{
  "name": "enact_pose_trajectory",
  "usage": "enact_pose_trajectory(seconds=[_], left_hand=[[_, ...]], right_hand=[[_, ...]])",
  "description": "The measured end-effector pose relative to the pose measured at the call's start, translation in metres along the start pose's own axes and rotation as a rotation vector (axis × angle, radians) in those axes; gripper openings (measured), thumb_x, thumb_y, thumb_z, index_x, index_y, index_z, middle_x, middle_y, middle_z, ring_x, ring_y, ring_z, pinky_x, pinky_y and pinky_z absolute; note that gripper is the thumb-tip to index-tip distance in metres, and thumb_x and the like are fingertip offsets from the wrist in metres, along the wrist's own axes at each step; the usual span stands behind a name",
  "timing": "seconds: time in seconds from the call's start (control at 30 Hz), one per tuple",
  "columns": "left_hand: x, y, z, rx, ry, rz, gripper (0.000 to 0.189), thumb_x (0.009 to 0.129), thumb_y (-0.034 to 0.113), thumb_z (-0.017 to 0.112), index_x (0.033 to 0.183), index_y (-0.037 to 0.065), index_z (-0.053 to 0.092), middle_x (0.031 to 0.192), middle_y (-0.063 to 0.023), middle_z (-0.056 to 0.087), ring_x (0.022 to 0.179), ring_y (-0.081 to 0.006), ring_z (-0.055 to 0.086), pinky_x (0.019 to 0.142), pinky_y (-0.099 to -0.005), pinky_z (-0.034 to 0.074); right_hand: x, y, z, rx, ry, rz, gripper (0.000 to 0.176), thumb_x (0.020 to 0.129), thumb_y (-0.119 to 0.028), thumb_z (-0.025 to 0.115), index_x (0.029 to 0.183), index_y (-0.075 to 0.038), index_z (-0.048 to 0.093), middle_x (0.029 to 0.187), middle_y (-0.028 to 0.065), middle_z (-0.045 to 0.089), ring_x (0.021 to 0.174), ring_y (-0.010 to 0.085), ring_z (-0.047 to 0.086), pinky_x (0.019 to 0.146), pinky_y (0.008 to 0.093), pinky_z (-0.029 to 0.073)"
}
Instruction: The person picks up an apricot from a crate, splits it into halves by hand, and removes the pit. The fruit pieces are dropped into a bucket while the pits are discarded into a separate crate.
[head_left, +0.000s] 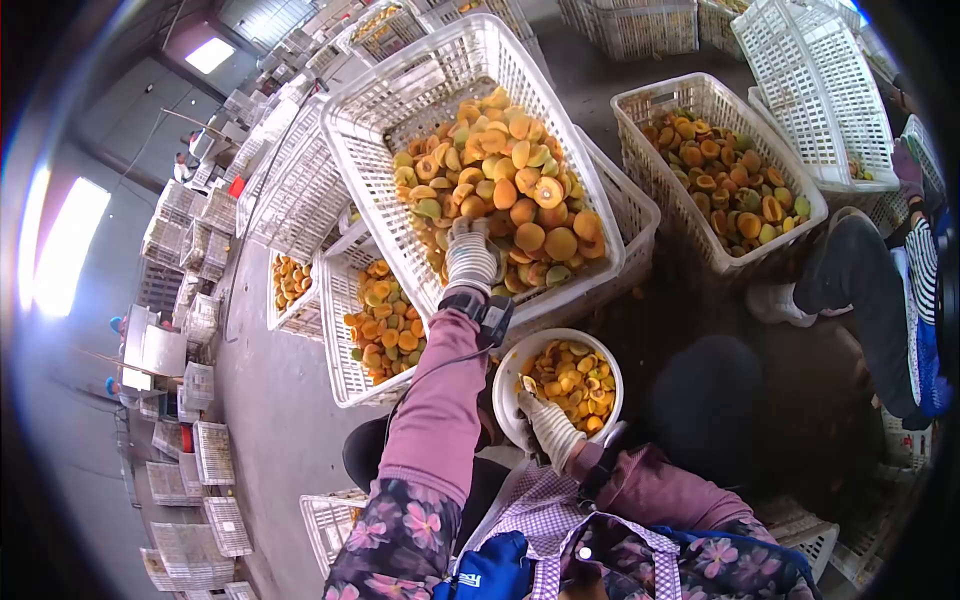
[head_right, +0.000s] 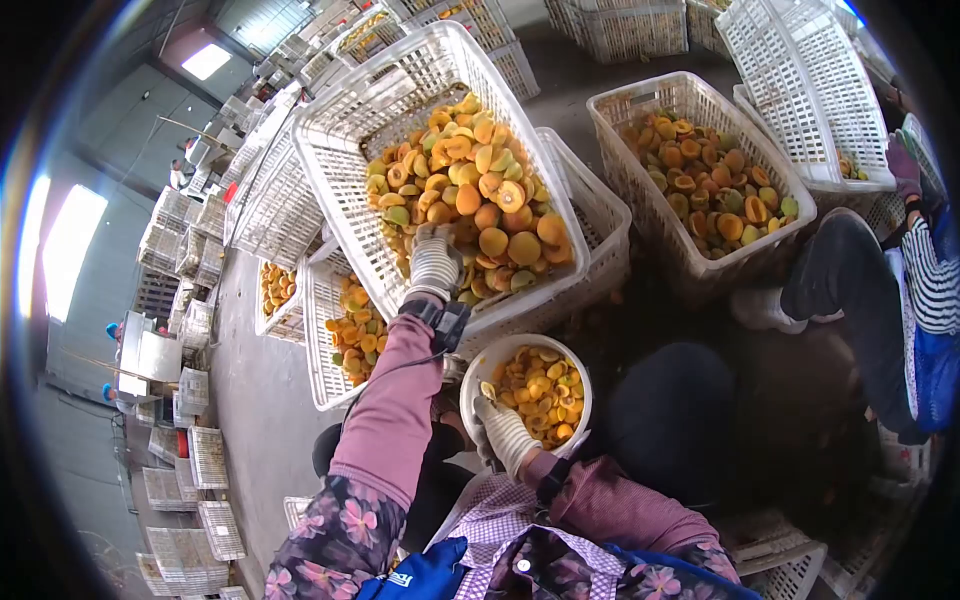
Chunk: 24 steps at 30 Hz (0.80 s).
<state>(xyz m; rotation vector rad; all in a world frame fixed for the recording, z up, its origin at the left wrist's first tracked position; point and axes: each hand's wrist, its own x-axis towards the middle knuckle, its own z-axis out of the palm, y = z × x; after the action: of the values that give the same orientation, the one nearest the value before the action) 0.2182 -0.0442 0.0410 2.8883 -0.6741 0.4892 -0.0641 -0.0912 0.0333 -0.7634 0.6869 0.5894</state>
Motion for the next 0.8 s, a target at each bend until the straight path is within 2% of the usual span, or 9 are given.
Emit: enact_pose_trajectory(seconds=[0.17,0.27,0.3,0.33,0.37,0.47,0.53,0.6,0.8], left_hand=[[-0.015,0.007,-0.008,-0.118,-0.276,-0.278,0.035,0.079,0.006,0.053,0.113,0.009,0.048,0.099,-0.0191,0.057,0.093,-0.0338,0.057,0.081,-0.0398,0.047],[-0.06,0.009,-0.017,-1.433,-0.088,-0.434,0.033,0.081,-0.009,0.047,0.107,0.011,0.045,0.084,-0.0042,0.05,0.068,-0.0091,0.049,0.054,-0.0204,0.042],[-0.08,0.025,-0.027,-1.791,-0.031,-0.434,0.038,0.082,-0.012,0.046,0.112,0.012,0.044,0.09,-0.0055,0.053,0.068,-0.0084,0.049,0.054,-0.0181,0.042],[-0.106,-0.01,0.0,-1.862,-0.227,-0.409,0.038,0.081,-0.009,0.05,0.112,0.013,0.045,0.105,-0.0031,0.05,0.094,-0.013,0.052,0.077,-0.0228,0.048],[-0.129,0.026,-0.026,-1.453,0.006,-0.128,0.037,0.083,0.0,0.057,0.116,0.01,0.044,0.11,-0.0034,0.05,0.099,-0.0138,0.051,0.077,-0.026,0.049],[-0.172,0.07,-0.074,-1.661,-0.199,-0.444,0.027,0.095,0.028,0.044,0.105,0.003,0.051,0.099,-0.0071,0.057,0.09,-0.0155,0.056,0.079,-0.0273,0.047],[-0.188,0.079,-0.08,-1.866,-0.342,-0.526,0.029,0.095,0.03,0.044,0.103,0.003,0.052,0.096,-0.0065,0.058,0.088,-0.0147,0.056,0.078,-0.0271,0.046],[-0.196,0.097,-0.081,-1.542,0.053,-0.6,0.046,0.095,0.048,0.034,0.096,0.006,0.053,0.081,-0.0049,0.057,0.074,-0.0128,0.053,0.068,-0.0262,0.045],[-0.203,0.09,-0.075,-1.678,-0.087,-0.688,0.04,0.095,0.04,0.041,0.086,0.005,0.056,0.076,-0.0034,0.057,0.07,-0.0111,0.053,0.065,-0.0252,0.045]], right_hand=[[0.013,0.008,-0.002,0.007,0.023,-0.133,0.034,0.087,-0.045,0.049,0.083,-0.011,0.052,0.051,0.0006,0.044,0.036,0.0137,0.039,0.034,0.0273,0.033],[0.005,0.002,-0.009,0.011,0.014,-0.235,0.033,0.086,-0.043,0.051,0.088,-0.009,0.054,0.052,0.0006,0.043,0.036,0.0133,0.04,0.034,0.0279,0.033],[0.002,0.001,-0.011,-0.002,0.004,-0.319,0.034,0.086,-0.041,0.051,0.091,-0.008,0.055,0.053,0.0007,0.044,0.037,0.0133,0.04,0.034,0.0283,0.032],[0.023,0.011,-0.014,-0.085,0.064,-0.501,0.039,0.085,-0.04,0.052,0.1,-0.004,0.055,0.058,0.0021,0.048,0.045,0.0136,0.047,0.04,0.0293,0.037],[-0.005,-0.008,-0.007,-0.114,0.077,-0.409,0.045,0.085,-0.04,0.053,0.105,0.0,0.053,0.068,0.0128,0.058,0.061,0.0261,0.058,0.054,0.0362,0.045],[0.019,0.007,-0.016,-0.509,0.171,-0.778,0.043,0.087,-0.038,0.049,0.107,0.0,0.052,0.086,0.0301,0.058,0.086,0.0455,0.056,0.073,0.0465,0.046],[0.012,0.009,-0.015,-0.519,0.174,-0.81,0.041,0.088,-0.036,0.047,0.107,0.0,0.052,0.086,0.029,0.059,0.085,0.0447,0.056,0.073,0.0461,0.046],[-0.001,0.005,-0.015,-0.635,0.179,-0.93,0.036,0.089,-0.031,0.043,0.108,-0.001,0.05,0.083,0.0269,0.059,0.083,0.0438,0.057,0.072,0.0472,0.046],[-0.007,0.001,-0.018,-0.784,0.212,-0.727,0.034,0.09,-0.028,0.047,0.107,0.001,0.05,0.087,0.0246,0.06,0.082,0.0413,0.057,0.068,0.0422,0.047]])
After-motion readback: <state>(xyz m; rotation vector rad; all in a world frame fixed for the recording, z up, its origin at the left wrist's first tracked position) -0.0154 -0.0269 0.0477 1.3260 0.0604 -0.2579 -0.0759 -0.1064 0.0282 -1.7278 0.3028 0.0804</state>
